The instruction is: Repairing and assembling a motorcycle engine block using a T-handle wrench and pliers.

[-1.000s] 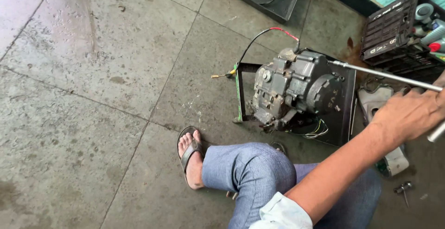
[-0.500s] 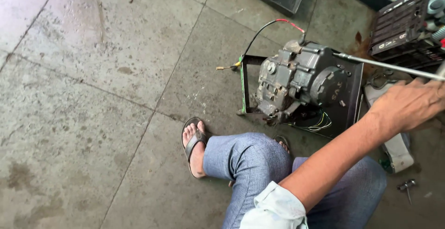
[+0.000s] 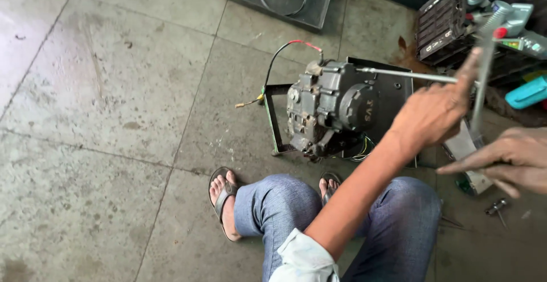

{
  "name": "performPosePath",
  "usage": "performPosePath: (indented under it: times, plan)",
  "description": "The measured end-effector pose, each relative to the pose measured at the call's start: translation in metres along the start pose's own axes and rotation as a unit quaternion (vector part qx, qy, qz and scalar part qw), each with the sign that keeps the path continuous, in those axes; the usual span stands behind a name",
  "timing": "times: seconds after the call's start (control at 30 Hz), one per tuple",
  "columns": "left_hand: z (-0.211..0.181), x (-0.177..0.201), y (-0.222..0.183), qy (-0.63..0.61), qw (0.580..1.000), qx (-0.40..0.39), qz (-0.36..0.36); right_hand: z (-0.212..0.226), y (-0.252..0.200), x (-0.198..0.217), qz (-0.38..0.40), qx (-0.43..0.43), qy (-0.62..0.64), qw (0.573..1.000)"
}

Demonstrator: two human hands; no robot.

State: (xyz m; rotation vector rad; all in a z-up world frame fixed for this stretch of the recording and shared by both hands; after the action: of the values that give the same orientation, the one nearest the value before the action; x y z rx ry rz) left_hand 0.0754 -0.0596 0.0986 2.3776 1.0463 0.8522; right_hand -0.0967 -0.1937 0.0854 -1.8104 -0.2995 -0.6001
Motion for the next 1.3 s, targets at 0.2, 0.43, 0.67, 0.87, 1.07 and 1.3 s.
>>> performPosePath:
  times: [0.2, 0.43, 0.67, 0.87, 1.07, 1.3]
  plan:
    - [-0.01, 0.04, -0.013, -0.035, 0.993, -0.084, -0.074, -0.032, 0.047, 0.055, -0.269, -0.094, 0.179, 0.942]
    - [-0.015, 0.079, -0.012, -0.172, 0.973, -0.114, -0.104, -0.001, 0.208, 0.081, -0.476, 0.076, 0.228, 0.846]
    - [-0.015, 0.157, -0.035, -0.046, 0.971, -0.14, -0.187, 0.092, 0.225, 0.11, -0.593, 0.15, 0.329, 0.719]
    - [0.023, 0.19, -0.054, -0.125, 0.958, -0.022, -0.257, 0.132, 0.21, 0.155, -0.613, 0.092, 0.359, 0.698]
    - [0.031, 0.206, -0.068, -0.01, 0.964, 0.024, -0.266, 0.127, 0.231, 0.155, -0.618, 0.087, 0.346, 0.7]
    - [0.024, 0.213, -0.069, -0.067, 0.963, 0.013, -0.262, 0.142, 0.186, 0.162, -0.653, 0.15, 0.241, 0.702]
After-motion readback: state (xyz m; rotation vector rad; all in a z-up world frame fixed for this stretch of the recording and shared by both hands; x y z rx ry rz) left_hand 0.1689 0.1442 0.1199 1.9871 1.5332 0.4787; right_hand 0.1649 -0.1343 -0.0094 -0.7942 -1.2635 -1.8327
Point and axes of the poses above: each hand's wrist, its own y-axis towards the middle knuckle, its own x-axis out of the back of the hand, z = x × y, the point moved 10 cm from there along y, towards the middle knuckle, and after that the axes turned 3 degrees about -z, right-handed, at the moved point
